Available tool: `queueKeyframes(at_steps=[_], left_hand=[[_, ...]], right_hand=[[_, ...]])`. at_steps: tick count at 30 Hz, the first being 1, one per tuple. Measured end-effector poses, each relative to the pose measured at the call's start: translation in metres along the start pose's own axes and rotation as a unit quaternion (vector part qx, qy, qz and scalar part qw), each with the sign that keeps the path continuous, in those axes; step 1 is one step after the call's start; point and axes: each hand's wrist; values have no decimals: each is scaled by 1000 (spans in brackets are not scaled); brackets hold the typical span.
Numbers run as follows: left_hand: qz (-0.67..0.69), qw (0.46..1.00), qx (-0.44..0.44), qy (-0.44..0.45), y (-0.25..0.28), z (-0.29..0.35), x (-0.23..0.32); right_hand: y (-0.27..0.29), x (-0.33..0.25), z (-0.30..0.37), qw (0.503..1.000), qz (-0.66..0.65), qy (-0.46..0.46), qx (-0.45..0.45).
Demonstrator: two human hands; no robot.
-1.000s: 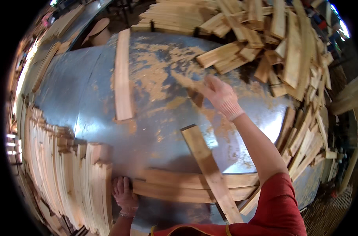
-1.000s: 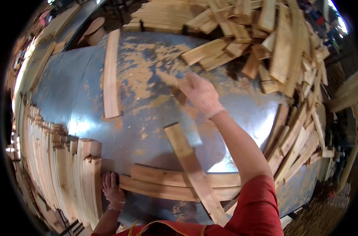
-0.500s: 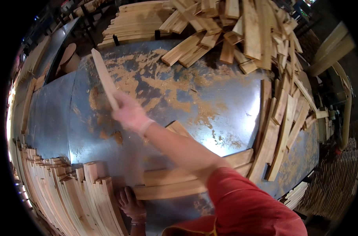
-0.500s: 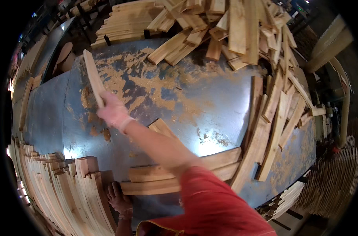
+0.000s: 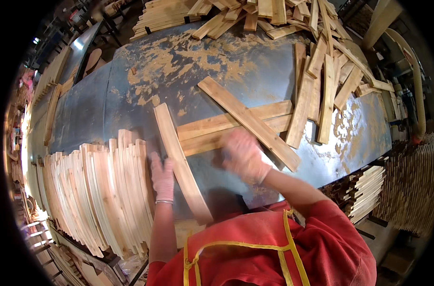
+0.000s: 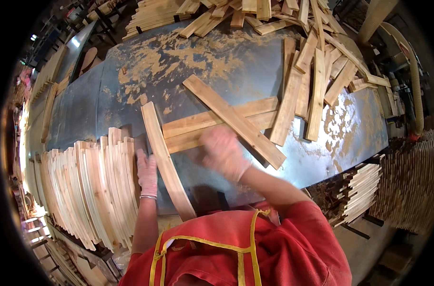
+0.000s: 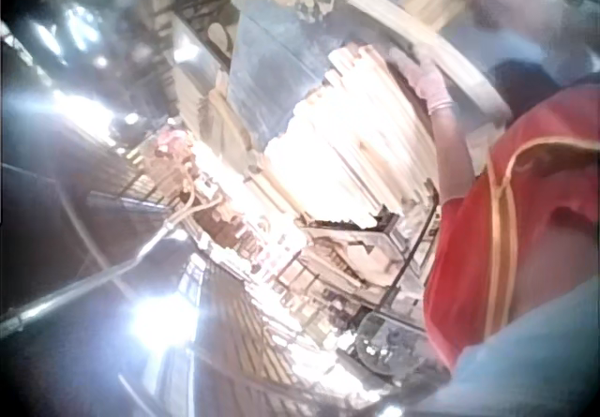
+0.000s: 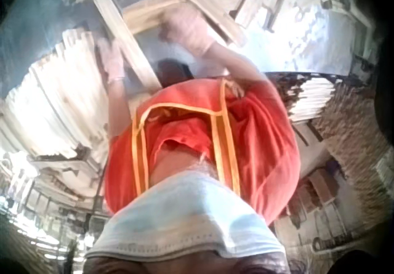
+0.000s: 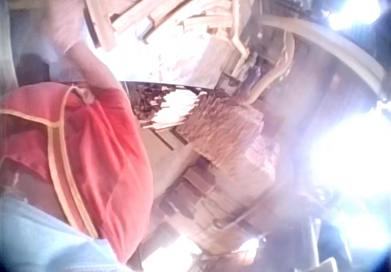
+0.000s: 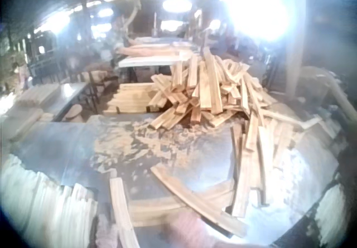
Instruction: The person sorts and stacks wooden planks on a metal table in a workshop. They pick up planks from a disorganized pile, align them, and place them into neat stacks.
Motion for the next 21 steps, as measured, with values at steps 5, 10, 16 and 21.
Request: queueKeyframes(at_steps=[5, 10, 16, 21], left_hand=[[-254, 959, -125, -15, -30, 75, 59], [15, 998, -57, -6, -45, 89, 62], [-26, 983, -184, -3, -99, 80, 118], [-231, 963, -128, 57, -128, 89, 157]], right_hand=[[18, 96, -9, 967, 204, -112, 98], [-7, 64, 48, 956, -153, -250, -20], [-3, 9, 77, 947, -166, -77, -264], [102, 150, -16, 965, 77, -192, 159]])
Point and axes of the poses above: each hand's wrist, its own z-axis away from the middle knuckle, its own y-axis out of the back of the hand, x = y × z, and after that the axes turned 14 degrees about -y, right-handed
